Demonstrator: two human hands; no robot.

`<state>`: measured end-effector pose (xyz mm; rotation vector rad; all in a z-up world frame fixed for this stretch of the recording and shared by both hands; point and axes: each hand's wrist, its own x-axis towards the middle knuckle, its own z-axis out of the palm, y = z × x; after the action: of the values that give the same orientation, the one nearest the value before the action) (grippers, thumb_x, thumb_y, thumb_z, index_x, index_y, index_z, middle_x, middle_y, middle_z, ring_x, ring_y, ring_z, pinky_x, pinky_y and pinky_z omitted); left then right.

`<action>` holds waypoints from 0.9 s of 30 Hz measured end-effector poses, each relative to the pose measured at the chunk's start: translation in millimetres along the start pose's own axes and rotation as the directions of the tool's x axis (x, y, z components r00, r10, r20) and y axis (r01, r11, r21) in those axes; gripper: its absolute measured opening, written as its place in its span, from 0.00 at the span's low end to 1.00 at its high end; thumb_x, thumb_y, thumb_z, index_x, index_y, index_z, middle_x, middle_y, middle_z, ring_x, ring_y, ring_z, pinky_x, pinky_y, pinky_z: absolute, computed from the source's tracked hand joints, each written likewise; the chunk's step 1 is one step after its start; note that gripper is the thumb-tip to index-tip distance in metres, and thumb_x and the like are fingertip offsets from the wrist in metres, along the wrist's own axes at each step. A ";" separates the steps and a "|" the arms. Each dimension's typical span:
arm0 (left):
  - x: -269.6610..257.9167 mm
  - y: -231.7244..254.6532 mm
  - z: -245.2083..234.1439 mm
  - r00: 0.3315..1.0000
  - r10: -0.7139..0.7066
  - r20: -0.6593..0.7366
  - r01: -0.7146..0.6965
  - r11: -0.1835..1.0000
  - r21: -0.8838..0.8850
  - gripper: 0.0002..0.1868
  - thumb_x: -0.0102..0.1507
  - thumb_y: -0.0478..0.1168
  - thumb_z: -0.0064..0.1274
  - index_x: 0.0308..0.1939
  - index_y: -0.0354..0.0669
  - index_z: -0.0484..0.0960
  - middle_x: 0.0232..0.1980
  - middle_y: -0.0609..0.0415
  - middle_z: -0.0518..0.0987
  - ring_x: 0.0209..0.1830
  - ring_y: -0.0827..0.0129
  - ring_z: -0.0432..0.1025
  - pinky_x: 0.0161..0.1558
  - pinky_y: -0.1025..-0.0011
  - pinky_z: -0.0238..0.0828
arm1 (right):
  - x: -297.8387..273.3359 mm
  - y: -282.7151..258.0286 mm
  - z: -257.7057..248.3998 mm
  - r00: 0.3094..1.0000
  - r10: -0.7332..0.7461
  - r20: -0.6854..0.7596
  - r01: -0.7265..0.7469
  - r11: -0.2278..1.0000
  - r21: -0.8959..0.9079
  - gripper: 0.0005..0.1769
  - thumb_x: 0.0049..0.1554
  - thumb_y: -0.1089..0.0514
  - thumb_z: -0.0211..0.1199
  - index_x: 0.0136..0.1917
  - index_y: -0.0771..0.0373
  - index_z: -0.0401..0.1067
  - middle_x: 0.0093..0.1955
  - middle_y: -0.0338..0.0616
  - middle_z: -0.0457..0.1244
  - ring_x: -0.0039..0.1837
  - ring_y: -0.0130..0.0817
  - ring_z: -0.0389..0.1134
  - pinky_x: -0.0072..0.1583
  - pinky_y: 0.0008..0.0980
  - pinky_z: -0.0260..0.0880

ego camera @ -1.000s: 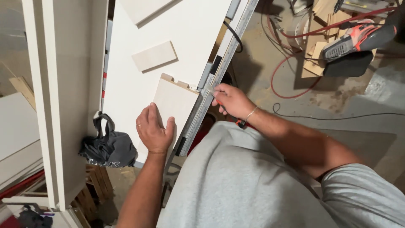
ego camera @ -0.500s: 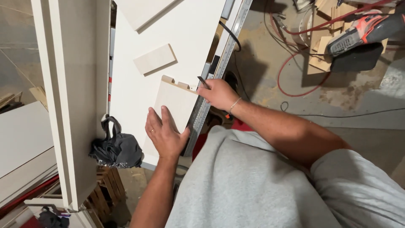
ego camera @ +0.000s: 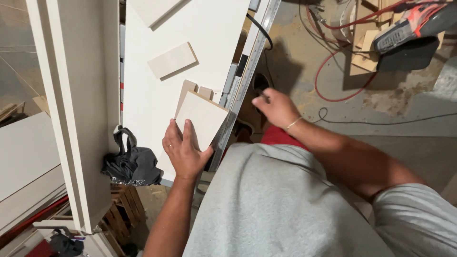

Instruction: Measuring, marking, and scoring wooden boards with a utility knife and ruler on a workbench.

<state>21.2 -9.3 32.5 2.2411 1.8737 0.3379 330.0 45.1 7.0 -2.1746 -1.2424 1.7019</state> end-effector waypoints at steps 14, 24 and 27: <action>31.1 -35.1 10.2 0.993 0.084 0.081 -0.079 0.995 -0.068 0.48 0.60 0.68 0.61 0.73 0.38 0.70 0.63 0.38 0.72 0.62 0.41 0.67 0.63 0.48 0.62 | -19.9 108.7 54.8 0.973 0.145 0.179 -0.229 0.711 0.665 0.27 0.60 0.58 0.60 0.70 0.68 0.65 0.41 0.59 0.69 0.30 0.38 0.70 0.31 0.34 0.77; 37.5 -45.7 23.6 0.969 0.231 0.086 -0.225 0.972 -0.074 0.46 0.60 0.67 0.60 0.73 0.42 0.71 0.56 0.43 0.70 0.57 0.45 0.68 0.60 0.54 0.65 | -11.9 80.3 97.6 0.990 -0.096 0.106 -0.007 0.711 0.703 0.13 0.63 0.55 0.56 0.57 0.64 0.70 0.38 0.53 0.70 0.28 0.31 0.68 0.29 0.25 0.70; 36.1 -48.8 23.3 0.968 0.236 0.085 -0.230 0.971 -0.066 0.45 0.61 0.68 0.58 0.73 0.43 0.71 0.56 0.44 0.70 0.57 0.48 0.68 0.60 0.56 0.65 | -21.1 64.5 97.6 0.982 -0.136 0.132 -0.008 0.666 0.746 0.11 0.62 0.55 0.56 0.55 0.63 0.69 0.42 0.53 0.69 0.29 0.30 0.66 0.29 0.25 0.70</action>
<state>-11.5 34.7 -2.6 2.3993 1.5391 0.3116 280.0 -48.0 -47.4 -1.4784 -0.4554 1.9326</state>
